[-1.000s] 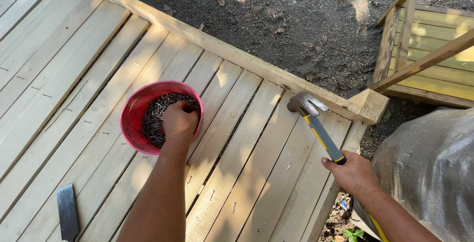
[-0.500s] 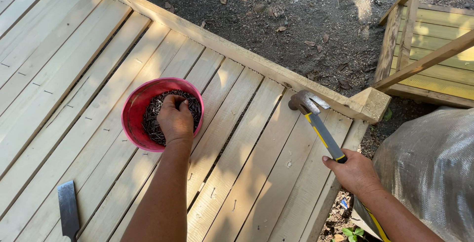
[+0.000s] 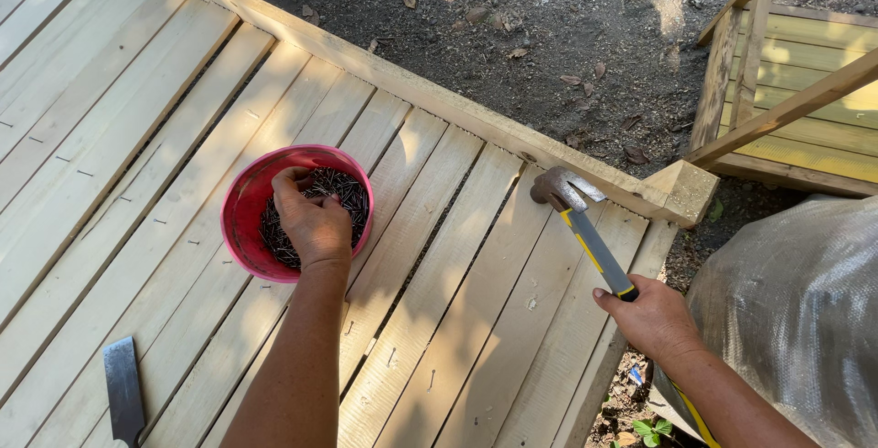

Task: The person picks nails from a pink bucket and hammers them into the slats of a large wooden frame. They then hold a small wood block against the slats and use the hammer claw with the block as a fulcrum to pull nails out, before placing a wood strip on the frame.

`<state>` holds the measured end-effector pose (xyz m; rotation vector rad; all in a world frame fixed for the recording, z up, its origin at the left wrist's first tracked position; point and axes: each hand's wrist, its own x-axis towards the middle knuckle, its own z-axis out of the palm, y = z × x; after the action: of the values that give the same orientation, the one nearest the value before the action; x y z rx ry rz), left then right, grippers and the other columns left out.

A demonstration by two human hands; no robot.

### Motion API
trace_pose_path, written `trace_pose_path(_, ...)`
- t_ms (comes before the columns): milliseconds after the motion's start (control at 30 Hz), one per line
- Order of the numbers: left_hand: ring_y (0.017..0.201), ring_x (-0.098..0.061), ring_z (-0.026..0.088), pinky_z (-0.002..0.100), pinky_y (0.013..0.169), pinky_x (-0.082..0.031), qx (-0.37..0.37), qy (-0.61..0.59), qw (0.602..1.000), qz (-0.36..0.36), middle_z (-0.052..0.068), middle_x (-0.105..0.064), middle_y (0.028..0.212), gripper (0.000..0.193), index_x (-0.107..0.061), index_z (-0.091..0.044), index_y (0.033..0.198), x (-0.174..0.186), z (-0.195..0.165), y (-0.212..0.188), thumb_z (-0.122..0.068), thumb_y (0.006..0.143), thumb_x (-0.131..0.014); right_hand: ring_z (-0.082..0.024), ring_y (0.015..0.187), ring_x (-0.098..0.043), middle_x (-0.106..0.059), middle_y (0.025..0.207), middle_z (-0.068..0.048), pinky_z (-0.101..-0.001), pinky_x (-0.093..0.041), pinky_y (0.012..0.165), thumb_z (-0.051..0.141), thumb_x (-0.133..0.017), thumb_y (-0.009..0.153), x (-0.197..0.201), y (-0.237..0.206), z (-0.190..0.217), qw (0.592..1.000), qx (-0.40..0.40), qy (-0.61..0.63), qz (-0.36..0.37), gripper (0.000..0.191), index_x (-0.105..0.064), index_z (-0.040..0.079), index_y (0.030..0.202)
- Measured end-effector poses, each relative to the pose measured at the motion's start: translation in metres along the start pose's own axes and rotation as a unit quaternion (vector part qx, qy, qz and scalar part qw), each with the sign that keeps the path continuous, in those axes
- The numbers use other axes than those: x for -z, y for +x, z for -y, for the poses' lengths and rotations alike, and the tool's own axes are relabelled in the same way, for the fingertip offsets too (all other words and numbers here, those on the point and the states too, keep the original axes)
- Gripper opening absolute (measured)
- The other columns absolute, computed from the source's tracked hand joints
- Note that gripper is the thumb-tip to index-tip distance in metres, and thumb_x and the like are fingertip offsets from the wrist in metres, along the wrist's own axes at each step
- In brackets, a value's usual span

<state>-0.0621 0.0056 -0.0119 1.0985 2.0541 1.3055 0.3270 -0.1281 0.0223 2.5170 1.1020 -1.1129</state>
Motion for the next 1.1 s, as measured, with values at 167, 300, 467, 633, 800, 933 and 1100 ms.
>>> trace_pose_path(167,0.1,-0.066,0.025,0.033,0.09,-0.057,-0.125,0.093,0.988,-0.006,0.011,-0.057,0.12,0.013,-0.073,-0.001,0.096,0.0,0.008,-0.001,0.007,0.085,-0.07,-0.021,0.072,-0.07,-0.07,0.071,-0.01,-0.0418,-0.057,0.077,0.052,-0.072,0.088,-0.001,0.002,-0.002,1.0,0.015,0.012,-0.015,0.047,-0.078,0.009,0.106)
trace_pose_path(300,0.105,-0.065,0.026,0.034,0.094,-0.057,-0.155,0.089,0.984,0.015,0.013,-0.056,0.122,0.023,-0.073,0.0,0.104,0.002,0.006,-0.002,0.007,0.084,-0.067,-0.024,0.07,-0.071,-0.069,0.072,-0.012,-0.0436,-0.059,0.076,0.051,-0.073,0.087,-0.002,0.008,-0.008,0.999,-0.004,0.04,0.002,0.048,-0.074,0.01,0.113)
trace_pose_path(467,0.104,-0.066,0.025,0.034,0.09,-0.057,-0.218,0.049,0.974,-0.043,0.011,-0.063,0.116,0.013,-0.077,-0.003,0.098,0.005,-0.016,-0.007,0.003,0.087,-0.073,-0.024,0.076,-0.071,-0.072,0.079,-0.013,-0.042,-0.058,0.08,0.05,-0.072,0.087,-0.004,0.012,-0.032,0.999,0.009,0.034,-0.008,0.05,-0.077,0.008,0.114)
trace_pose_path(633,0.085,-0.069,0.019,0.03,0.075,-0.057,-0.245,-0.031,0.968,0.038,0.008,-0.069,0.1,0.008,-0.079,-0.006,0.097,-0.029,-0.05,-0.02,-0.006,0.089,-0.079,-0.027,0.079,-0.076,-0.074,0.084,-0.014,-0.0422,-0.059,0.083,0.051,-0.072,0.087,-0.004,0.015,-0.048,0.999,-0.03,0.028,0.003,0.052,-0.077,0.008,0.117)
trace_pose_path(800,0.068,-0.064,0.01,0.026,0.063,-0.053,-0.004,-0.082,0.97,0.23,0.007,-0.078,0.081,0.011,-0.082,-0.007,0.099,-0.097,-0.072,-0.059,-0.011,0.089,-0.078,-0.026,0.085,-0.076,-0.078,0.083,-0.012,-0.0424,-0.057,0.089,0.054,-0.07,0.086,-0.001,0.016,-0.043,1.0,-0.021,-0.017,-0.008,0.05,-0.079,0.013,0.113)
trace_pose_path(933,0.068,-0.07,0.009,0.026,0.063,-0.061,0.111,-0.135,0.939,0.295,0.004,-0.077,0.082,0.012,-0.08,-0.006,0.097,-0.141,-0.072,-0.087,-0.005,0.088,-0.072,-0.022,0.08,-0.074,-0.077,0.079,-0.008,-0.0405,-0.057,0.088,0.051,-0.07,0.088,-0.001,0.012,-0.037,1.0,-0.01,0.006,0.007,0.046,-0.079,0.012,0.111)
trace_pose_path(1100,0.068,-0.069,0.012,0.028,0.066,-0.06,0.131,-0.146,0.937,0.288,0.007,-0.076,0.08,0.008,-0.077,-0.004,0.092,-0.174,-0.059,-0.109,-0.006,0.09,-0.069,-0.018,0.071,-0.069,-0.07,0.073,-0.007,-0.0398,-0.059,0.083,0.047,-0.067,0.094,-0.004,0.007,-0.035,0.999,-0.028,0.024,0.024,0.042,-0.075,0.011,0.114)
